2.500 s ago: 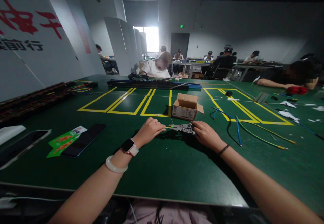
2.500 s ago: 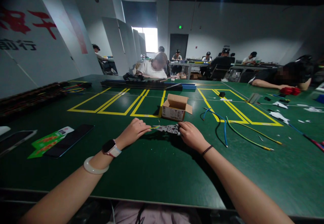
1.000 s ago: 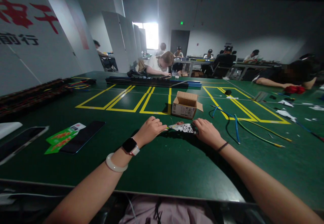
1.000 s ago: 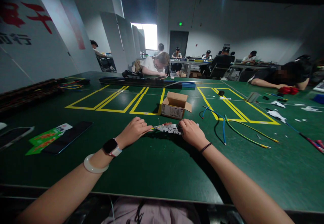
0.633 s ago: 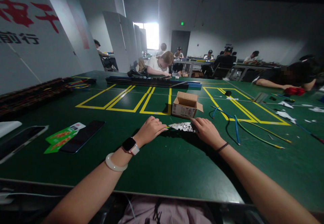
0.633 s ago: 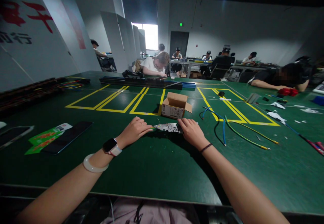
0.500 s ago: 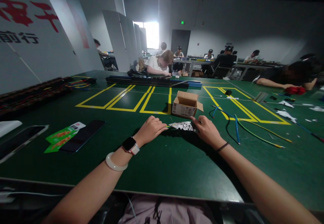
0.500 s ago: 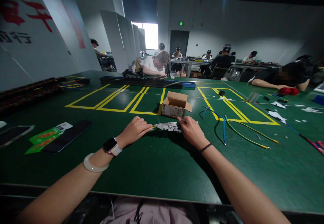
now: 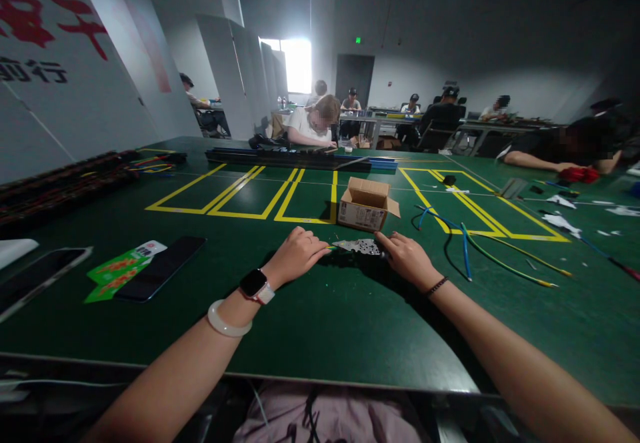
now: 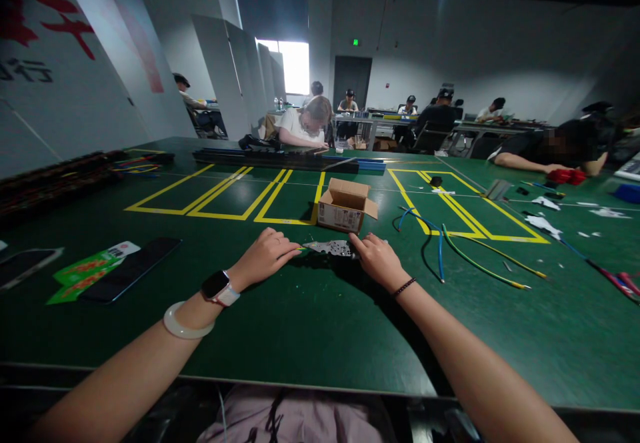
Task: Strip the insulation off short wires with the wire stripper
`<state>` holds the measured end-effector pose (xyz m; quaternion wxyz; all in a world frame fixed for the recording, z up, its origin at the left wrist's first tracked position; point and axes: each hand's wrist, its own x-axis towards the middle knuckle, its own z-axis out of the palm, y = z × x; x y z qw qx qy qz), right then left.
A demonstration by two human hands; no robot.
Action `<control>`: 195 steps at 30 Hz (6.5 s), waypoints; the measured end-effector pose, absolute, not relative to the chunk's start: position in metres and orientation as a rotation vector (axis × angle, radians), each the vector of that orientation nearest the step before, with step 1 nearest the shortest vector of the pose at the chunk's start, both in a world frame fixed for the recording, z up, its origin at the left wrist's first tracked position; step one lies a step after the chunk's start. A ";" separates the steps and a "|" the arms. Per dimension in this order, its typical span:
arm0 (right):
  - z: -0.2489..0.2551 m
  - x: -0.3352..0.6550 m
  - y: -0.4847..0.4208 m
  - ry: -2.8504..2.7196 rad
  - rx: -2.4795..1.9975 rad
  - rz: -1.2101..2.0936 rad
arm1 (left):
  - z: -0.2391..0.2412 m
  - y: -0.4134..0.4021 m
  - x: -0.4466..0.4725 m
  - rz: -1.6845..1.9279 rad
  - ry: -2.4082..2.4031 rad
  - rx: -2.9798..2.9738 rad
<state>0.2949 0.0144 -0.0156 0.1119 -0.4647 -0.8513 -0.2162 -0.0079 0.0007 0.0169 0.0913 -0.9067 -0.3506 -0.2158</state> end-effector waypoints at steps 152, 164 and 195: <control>0.005 0.282 -0.003 -2.444 -1.660 -0.513 | 0.013 0.001 -0.007 -0.533 -0.914 -2.656; -0.005 0.284 0.009 -2.506 -1.415 -0.619 | 0.013 0.000 -0.006 -0.603 -1.030 -2.728; -0.002 0.292 0.006 -2.395 -1.451 -0.661 | 0.017 -0.002 -0.003 -0.689 -1.067 -2.821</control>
